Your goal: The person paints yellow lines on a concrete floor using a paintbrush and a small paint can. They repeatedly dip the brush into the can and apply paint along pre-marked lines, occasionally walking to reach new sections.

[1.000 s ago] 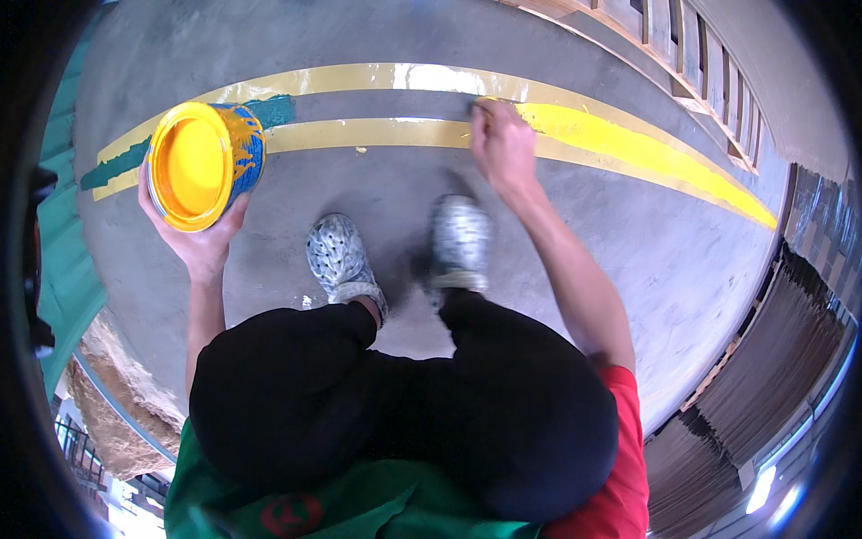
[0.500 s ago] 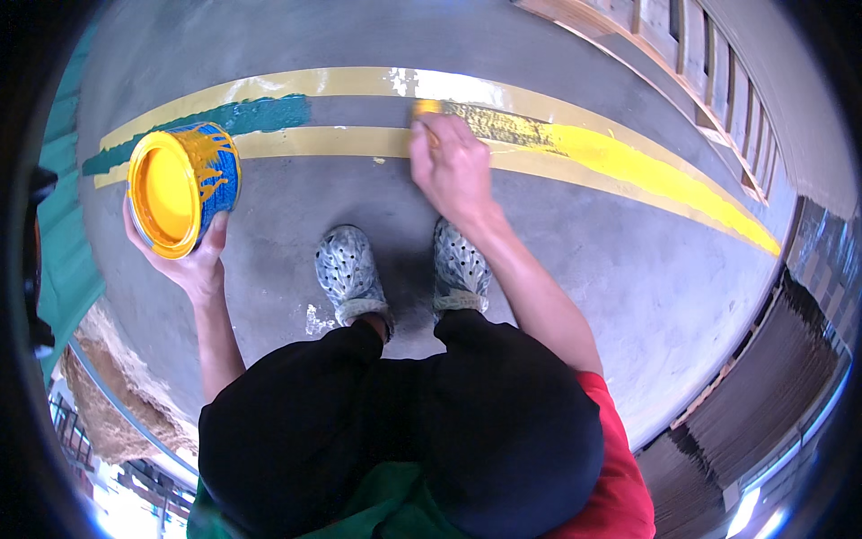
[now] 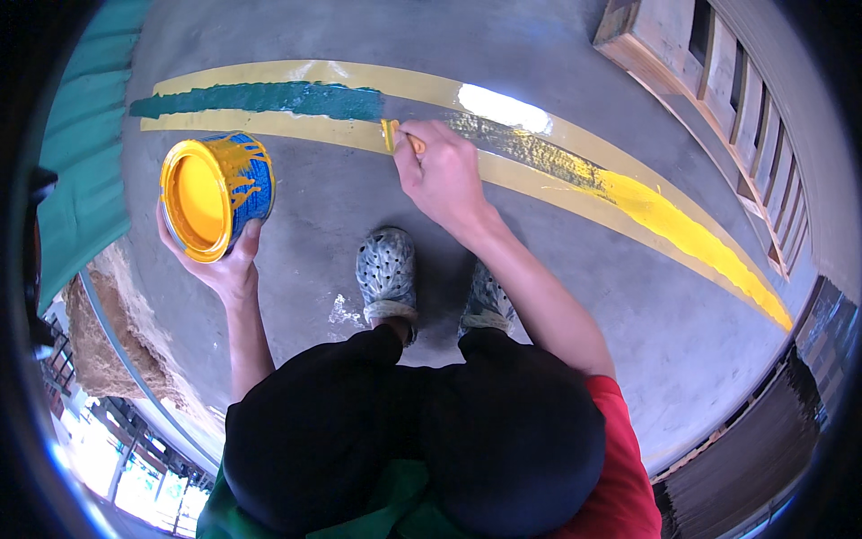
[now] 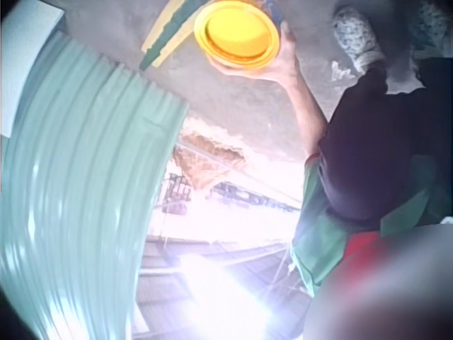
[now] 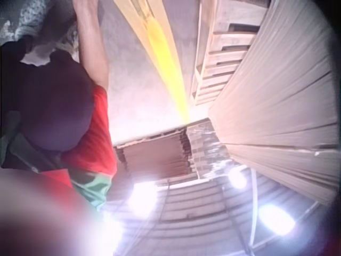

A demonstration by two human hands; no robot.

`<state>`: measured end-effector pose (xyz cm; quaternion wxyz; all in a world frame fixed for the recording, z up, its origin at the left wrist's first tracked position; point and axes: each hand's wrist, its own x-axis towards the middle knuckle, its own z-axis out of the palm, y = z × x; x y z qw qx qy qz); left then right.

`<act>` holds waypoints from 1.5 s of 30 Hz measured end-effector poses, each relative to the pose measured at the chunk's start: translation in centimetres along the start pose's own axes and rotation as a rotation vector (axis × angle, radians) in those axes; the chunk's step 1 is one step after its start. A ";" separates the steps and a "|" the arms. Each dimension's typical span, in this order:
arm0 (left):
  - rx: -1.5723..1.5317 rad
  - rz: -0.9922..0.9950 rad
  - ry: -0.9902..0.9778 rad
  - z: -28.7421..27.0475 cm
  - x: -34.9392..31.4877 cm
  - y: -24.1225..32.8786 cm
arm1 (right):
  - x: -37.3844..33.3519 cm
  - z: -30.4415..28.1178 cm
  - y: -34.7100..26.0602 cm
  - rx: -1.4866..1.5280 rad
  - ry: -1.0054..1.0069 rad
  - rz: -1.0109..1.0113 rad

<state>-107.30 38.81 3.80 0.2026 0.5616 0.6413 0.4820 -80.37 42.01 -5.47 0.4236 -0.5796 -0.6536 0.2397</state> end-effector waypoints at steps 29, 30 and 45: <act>-0.055 0.065 -0.056 0.0 0.5 0.4 | -2.1 -4.5 -1.5 0.079 -0.152 0.047; -0.071 0.067 -0.073 0.3 0.5 0.3 | -1.9 -6.3 -0.9 -0.001 -0.083 0.046; -0.141 0.087 -0.152 3.9 -0.5 1.1 | -3.2 -4.9 -0.2 -0.062 -0.011 -0.019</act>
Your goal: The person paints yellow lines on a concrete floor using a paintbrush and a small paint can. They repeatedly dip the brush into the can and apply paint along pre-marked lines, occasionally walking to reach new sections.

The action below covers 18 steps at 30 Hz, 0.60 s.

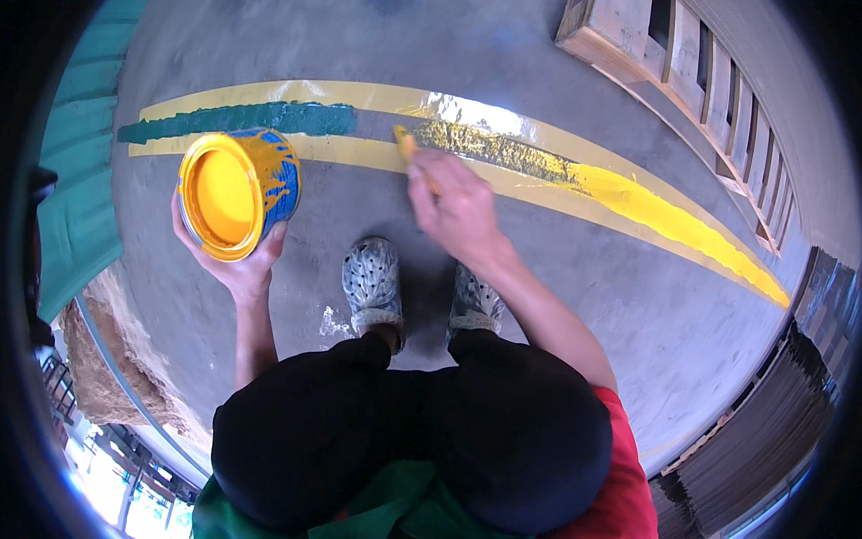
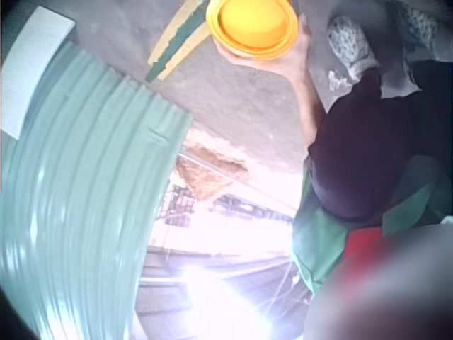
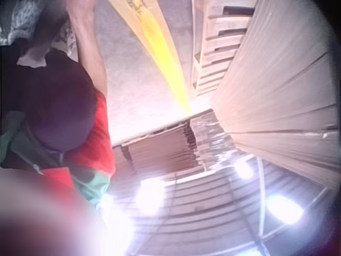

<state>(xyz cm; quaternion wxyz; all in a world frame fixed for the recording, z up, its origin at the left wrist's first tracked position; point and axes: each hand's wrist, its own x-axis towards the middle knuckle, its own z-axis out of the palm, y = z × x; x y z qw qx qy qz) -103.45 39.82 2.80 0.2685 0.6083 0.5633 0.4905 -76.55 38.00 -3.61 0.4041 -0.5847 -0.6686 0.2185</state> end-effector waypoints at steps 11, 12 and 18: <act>-0.022 -0.039 0.043 0.6 -0.6 0.2 | 0.5 -0.2 1.9 -0.291 -0.091 0.014; -0.018 -0.028 0.044 0.7 -0.5 0.4 | 0.5 1.1 1.2 -0.170 -0.083 0.017; -0.089 -0.070 0.048 0.0 -0.8 0.8 | 1.1 0.2 -0.2 -0.013 0.007 0.019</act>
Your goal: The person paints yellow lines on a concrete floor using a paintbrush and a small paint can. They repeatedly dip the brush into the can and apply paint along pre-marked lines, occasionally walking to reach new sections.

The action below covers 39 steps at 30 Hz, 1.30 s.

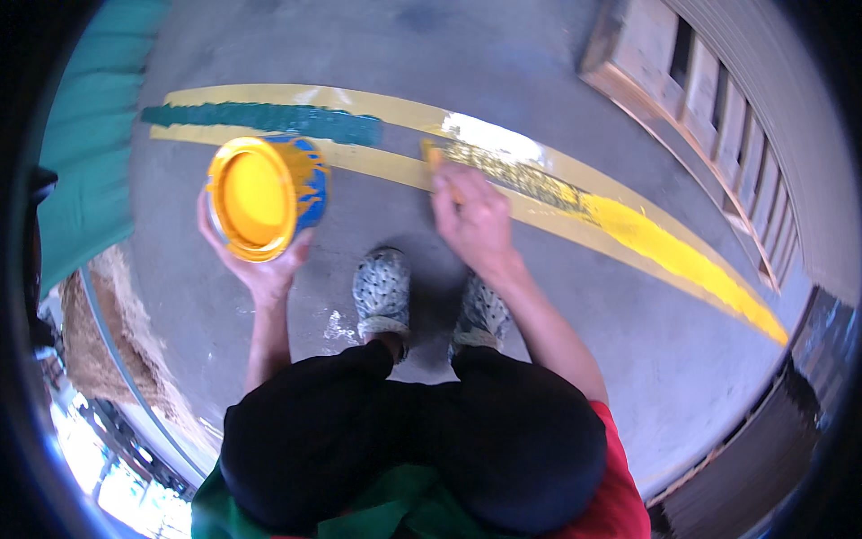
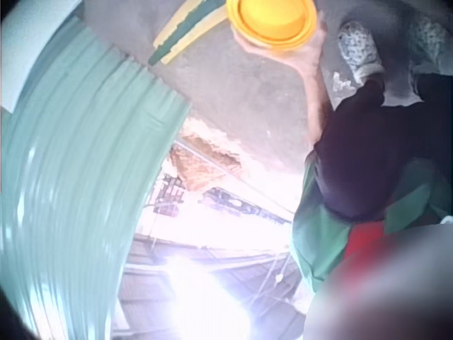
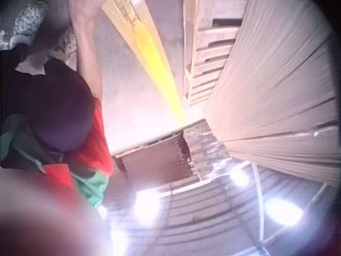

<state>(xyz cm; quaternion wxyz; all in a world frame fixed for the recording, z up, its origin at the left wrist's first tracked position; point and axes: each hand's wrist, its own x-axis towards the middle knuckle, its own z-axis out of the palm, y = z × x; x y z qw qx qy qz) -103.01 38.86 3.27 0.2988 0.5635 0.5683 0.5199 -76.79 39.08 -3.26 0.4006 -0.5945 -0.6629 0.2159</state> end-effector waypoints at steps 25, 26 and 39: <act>-0.056 0.086 0.274 -0.5 -0.6 2.5 | 7.7 5.9 0.5 0.258 -0.245 0.100; -0.058 0.090 0.266 -0.3 -0.6 2.5 | 9.0 4.3 1.1 0.206 -0.204 0.143; -0.071 0.121 0.206 1.7 -0.7 1.8 | 16.5 -8.2 -7.4 1.148 0.060 0.059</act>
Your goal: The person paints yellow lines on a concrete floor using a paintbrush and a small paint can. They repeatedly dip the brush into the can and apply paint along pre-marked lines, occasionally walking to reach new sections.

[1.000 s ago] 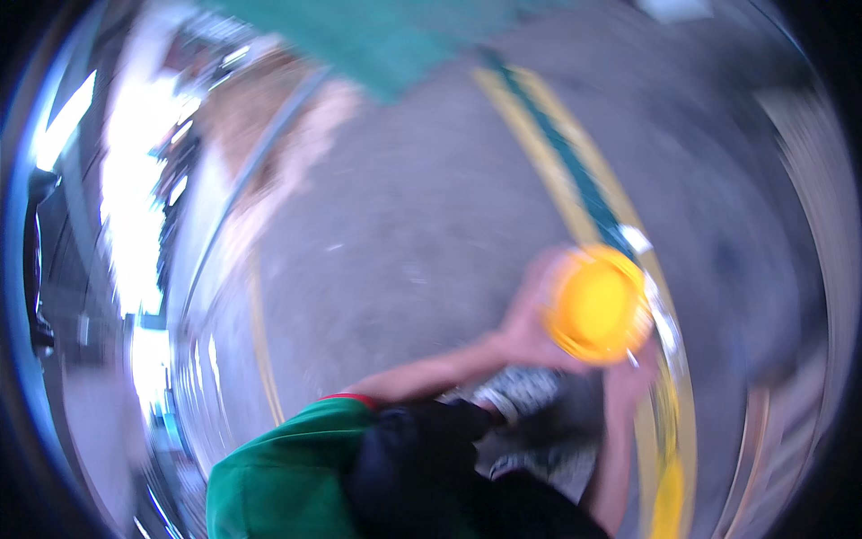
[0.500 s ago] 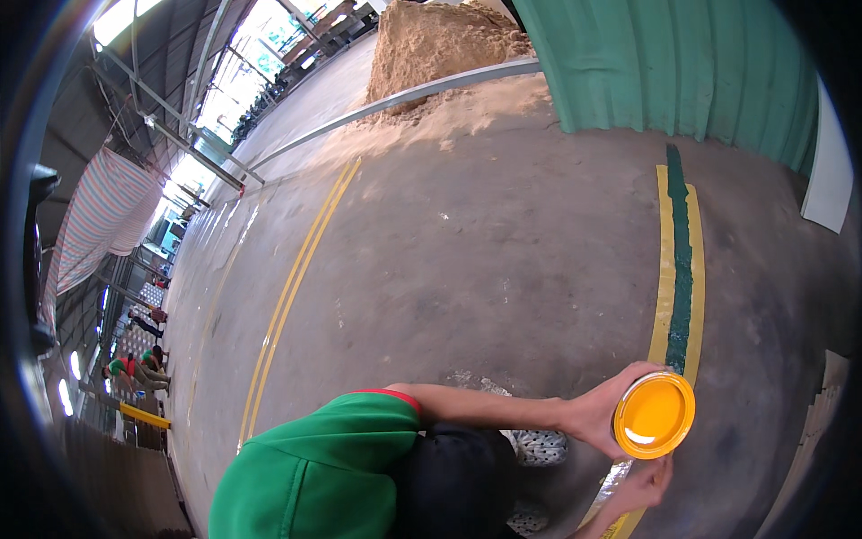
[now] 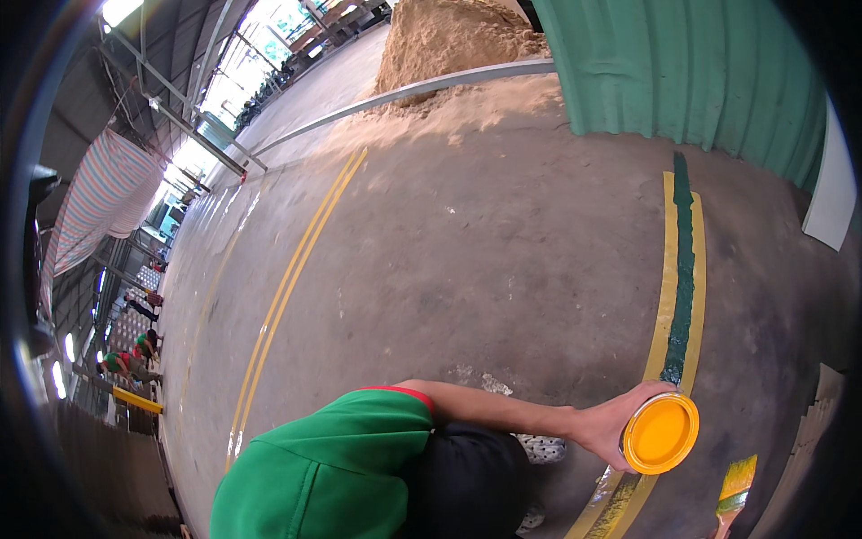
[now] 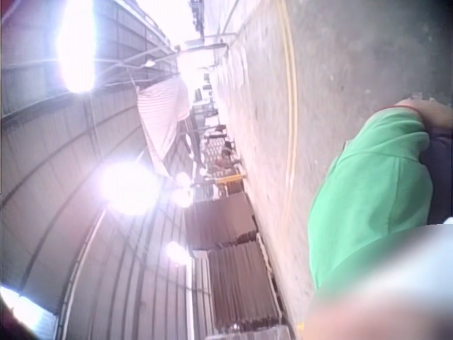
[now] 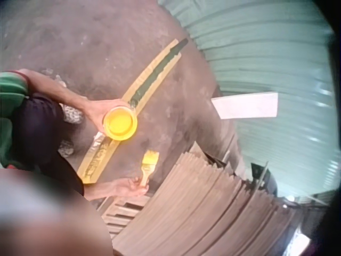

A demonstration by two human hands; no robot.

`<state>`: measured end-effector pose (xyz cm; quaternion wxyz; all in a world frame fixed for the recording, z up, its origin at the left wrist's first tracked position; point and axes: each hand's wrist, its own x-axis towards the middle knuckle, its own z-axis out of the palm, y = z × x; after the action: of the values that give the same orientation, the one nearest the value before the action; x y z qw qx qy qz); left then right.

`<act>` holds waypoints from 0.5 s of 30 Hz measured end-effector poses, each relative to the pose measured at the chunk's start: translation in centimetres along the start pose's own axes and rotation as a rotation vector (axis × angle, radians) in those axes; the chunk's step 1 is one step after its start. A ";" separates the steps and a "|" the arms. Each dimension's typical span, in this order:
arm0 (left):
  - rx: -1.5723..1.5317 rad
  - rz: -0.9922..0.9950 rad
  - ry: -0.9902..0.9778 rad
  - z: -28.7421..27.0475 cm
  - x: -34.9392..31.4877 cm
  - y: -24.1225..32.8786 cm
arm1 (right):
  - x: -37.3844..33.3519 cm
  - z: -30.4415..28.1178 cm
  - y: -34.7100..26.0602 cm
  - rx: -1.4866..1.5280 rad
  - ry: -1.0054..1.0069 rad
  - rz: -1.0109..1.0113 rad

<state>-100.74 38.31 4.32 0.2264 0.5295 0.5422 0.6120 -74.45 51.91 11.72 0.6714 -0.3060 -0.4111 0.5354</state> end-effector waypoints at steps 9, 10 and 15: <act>-0.017 0.043 0.011 0.3 -0.3 0.3 | -1.9 5.1 -2.0 -0.315 -0.147 -0.151; -0.023 0.041 0.012 0.4 -0.3 0.4 | -2.2 5.5 -2.3 -0.407 -0.180 -0.193; -0.006 0.066 0.041 0.6 -0.3 0.7 | -2.5 6.7 -4.0 -0.411 -0.394 -0.103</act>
<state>-99.90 38.04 4.77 0.1966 0.5337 0.5270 0.6315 -78.69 48.30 17.73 0.5290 -0.3045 -0.6484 0.4550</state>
